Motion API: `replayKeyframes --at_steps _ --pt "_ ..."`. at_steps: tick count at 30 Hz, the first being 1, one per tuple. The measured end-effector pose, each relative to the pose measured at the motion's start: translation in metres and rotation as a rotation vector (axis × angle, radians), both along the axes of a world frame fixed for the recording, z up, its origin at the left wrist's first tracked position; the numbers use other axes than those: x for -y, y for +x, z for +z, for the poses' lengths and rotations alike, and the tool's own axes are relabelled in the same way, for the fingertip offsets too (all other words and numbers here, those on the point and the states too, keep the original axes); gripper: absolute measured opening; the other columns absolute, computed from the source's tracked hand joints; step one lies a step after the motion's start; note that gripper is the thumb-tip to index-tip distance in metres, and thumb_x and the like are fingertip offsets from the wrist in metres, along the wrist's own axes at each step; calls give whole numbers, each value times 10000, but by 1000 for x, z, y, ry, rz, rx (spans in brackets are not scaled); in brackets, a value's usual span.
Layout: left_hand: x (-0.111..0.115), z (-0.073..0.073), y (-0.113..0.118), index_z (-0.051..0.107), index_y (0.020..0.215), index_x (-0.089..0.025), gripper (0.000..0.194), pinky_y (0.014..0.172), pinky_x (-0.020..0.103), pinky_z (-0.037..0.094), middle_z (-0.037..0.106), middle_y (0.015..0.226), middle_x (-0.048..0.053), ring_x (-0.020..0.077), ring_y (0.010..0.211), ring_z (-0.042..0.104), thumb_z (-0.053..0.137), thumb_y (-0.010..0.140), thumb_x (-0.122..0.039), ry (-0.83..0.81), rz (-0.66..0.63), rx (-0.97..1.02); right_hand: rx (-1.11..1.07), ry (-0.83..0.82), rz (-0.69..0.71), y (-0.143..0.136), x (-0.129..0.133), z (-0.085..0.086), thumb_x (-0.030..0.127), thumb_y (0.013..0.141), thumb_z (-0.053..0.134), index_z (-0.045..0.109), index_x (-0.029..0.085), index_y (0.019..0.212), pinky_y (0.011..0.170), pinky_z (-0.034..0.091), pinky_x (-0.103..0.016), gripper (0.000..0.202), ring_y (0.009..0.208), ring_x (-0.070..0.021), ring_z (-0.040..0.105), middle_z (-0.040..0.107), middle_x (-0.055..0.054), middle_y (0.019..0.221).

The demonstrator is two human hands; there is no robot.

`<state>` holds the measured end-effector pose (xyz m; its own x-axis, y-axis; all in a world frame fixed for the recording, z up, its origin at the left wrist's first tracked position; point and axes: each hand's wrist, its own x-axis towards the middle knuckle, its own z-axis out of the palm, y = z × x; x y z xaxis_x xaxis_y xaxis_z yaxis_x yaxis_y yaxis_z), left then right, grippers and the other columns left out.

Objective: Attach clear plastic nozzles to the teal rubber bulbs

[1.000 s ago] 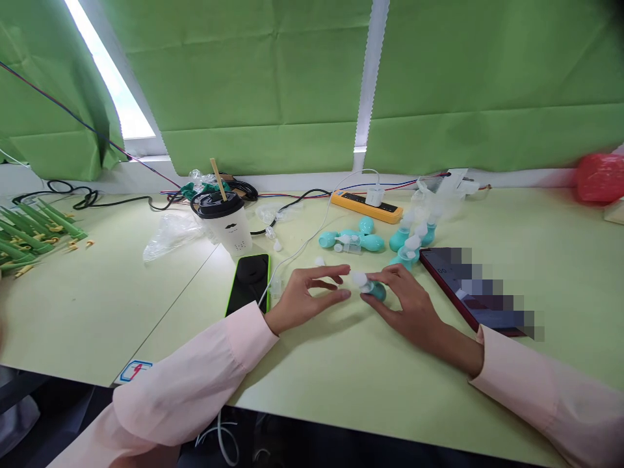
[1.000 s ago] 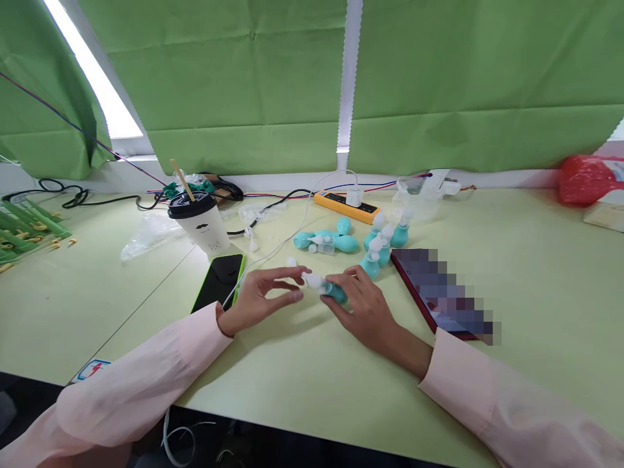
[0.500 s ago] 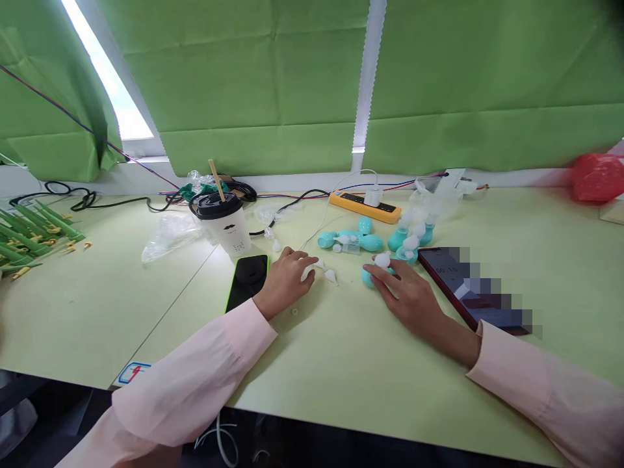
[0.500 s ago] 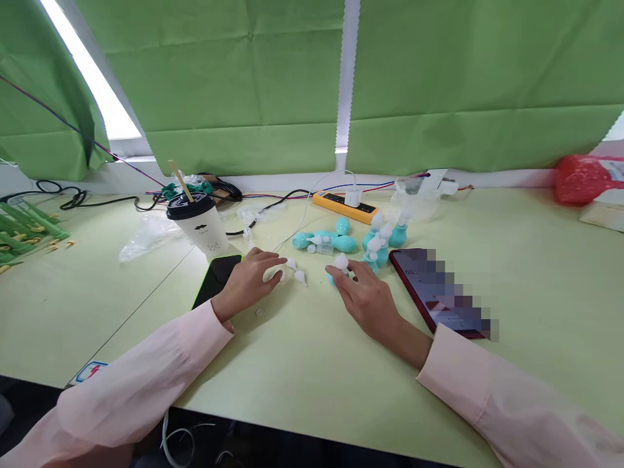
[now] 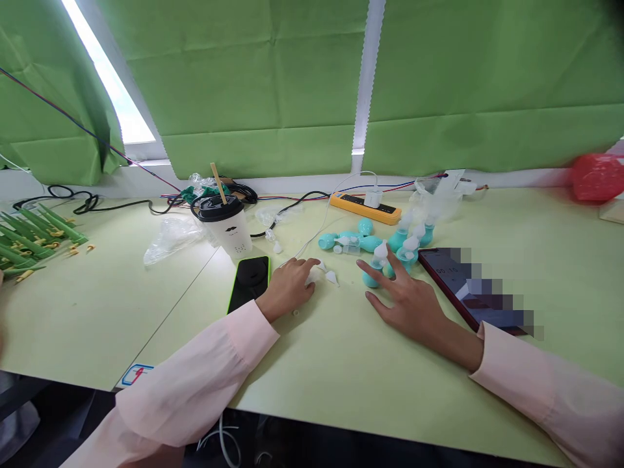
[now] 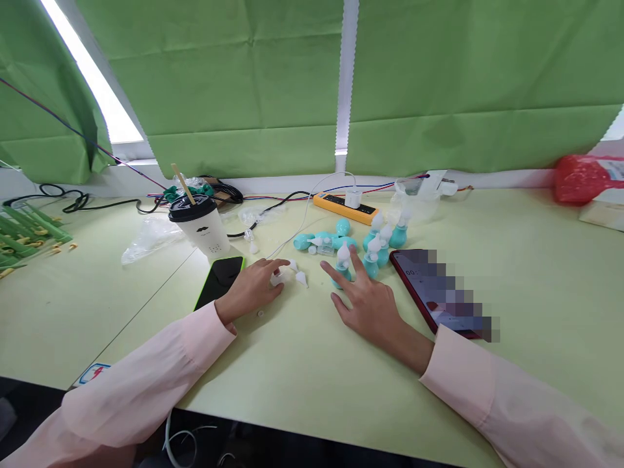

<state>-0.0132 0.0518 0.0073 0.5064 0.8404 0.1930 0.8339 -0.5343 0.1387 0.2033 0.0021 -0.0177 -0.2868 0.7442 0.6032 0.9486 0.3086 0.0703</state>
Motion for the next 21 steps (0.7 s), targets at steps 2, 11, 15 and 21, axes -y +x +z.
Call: replayKeyframes --at_steps 2,11,15,21 --pt "0 1 1 464 1045 -184 386 643 290 430 580 850 51 196 798 530 493 661 -165 -19 -3 59 -6 6 -34 -2 3 4 325 710 522 331 353 1225 330 277 -209 550 467 -102 481 300 -123 1294" --pt "16 10 10 572 848 -141 218 574 214 464 582 781 29 100 618 512 525 641 -189 -344 -173 556 -136 288 132 2 10 10 380 643 601 338 258 1181 649 447 -412 611 957 -291 436 314 -134 1188" --pt "23 12 14 587 832 -111 222 581 227 478 583 786 50 104 619 540 580 642 -226 -757 -267 752 -80 351 506 3 17 6 278 634 637 383 266 1091 698 446 -395 523 912 -237 464 400 -97 1088" --pt "29 5 17 593 816 -105 259 645 271 484 599 714 39 127 645 575 662 586 -199 -1104 -371 872 -21 78 719 -6 20 4 201 731 536 433 161 1033 594 460 -296 321 772 -175 519 571 -78 857"
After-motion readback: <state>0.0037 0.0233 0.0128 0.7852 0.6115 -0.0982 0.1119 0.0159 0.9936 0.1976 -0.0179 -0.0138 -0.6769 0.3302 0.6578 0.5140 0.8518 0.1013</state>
